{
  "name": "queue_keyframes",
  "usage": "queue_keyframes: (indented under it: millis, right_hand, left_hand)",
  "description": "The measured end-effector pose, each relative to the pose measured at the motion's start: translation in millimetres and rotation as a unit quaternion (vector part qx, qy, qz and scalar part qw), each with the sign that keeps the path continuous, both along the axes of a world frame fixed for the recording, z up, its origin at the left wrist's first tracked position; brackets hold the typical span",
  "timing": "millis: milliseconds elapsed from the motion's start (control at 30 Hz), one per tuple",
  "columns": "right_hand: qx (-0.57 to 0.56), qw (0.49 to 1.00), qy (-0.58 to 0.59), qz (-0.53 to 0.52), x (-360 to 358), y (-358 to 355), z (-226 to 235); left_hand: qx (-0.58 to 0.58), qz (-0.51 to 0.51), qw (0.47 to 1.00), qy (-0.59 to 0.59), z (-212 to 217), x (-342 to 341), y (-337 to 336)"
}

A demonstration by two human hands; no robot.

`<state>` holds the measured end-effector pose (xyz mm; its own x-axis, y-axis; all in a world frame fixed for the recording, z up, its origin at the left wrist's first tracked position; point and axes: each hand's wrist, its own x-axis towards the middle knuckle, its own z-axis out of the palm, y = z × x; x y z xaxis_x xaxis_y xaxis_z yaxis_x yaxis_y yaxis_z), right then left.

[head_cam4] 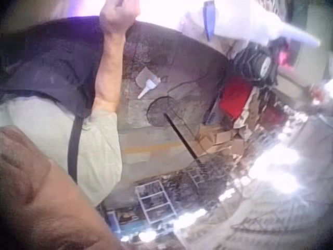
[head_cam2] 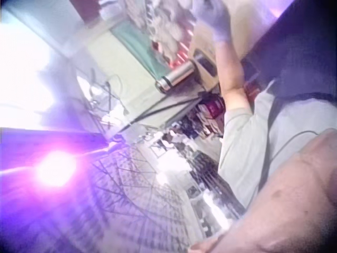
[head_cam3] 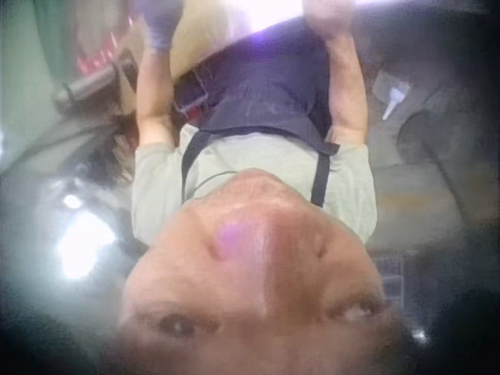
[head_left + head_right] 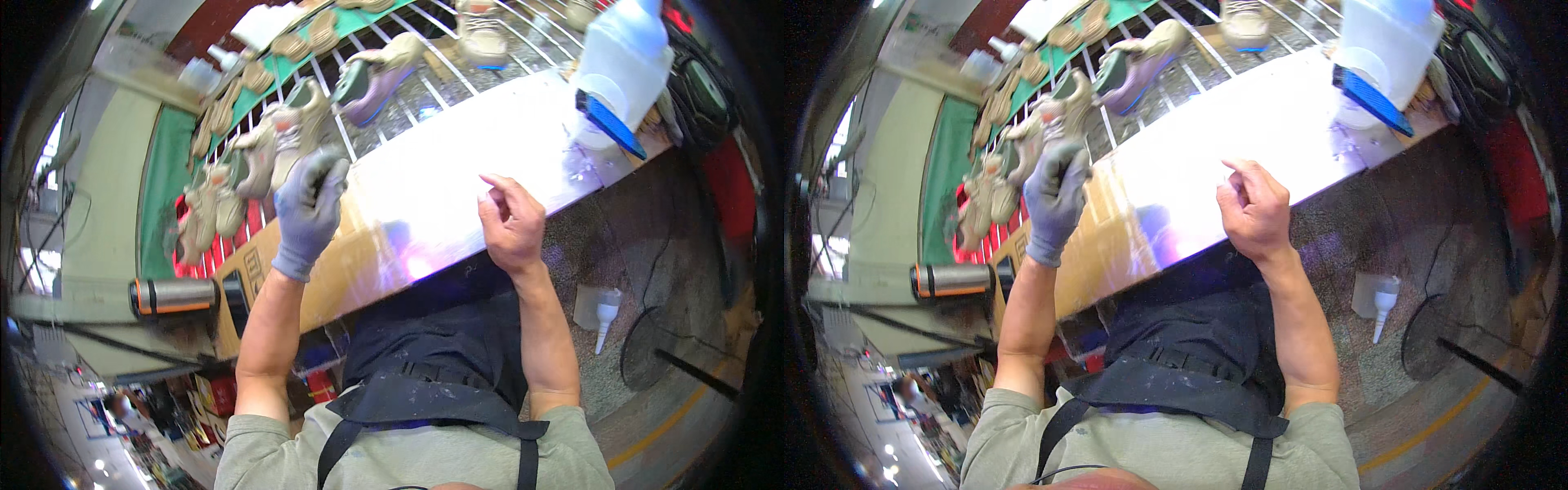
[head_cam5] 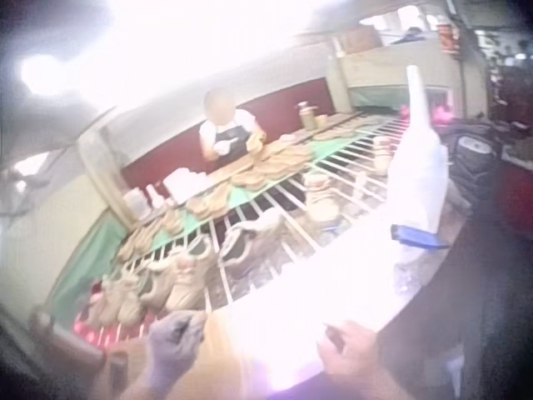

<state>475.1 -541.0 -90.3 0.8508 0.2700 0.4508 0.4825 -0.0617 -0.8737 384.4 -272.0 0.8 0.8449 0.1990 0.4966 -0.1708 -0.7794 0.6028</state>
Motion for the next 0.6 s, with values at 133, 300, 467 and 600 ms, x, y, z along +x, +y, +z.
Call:
queue_keyframes:
  millis: [133, 300, 467, 600]
  right_hand:
    - [-0.025, 0.999, 0.028, -0.036, 11.9, -8.7, -20.3]
    - [-0.040, 0.997, -0.042, -0.049, 12.7, 1.9, -25.1]
    - [-0.057, 0.996, -0.032, -0.057, 17.7, -0.5, -15.9]
    - [-0.067, 0.994, -0.040, -0.076, 18.4, 0.7, -9.8]
  left_hand:
    - [0.123, -0.104, 0.984, 0.079, 9.6, 108.8, -26.1]
    - [0.411, -0.161, 0.895, 0.062, -35.0, 251.8, -29.0]
    - [0.545, -0.174, 0.816, 0.087, -95.1, 343.0, -52.2]
    - [0.529, -0.175, 0.829, 0.041, -104.9, 367.2, -62.8]
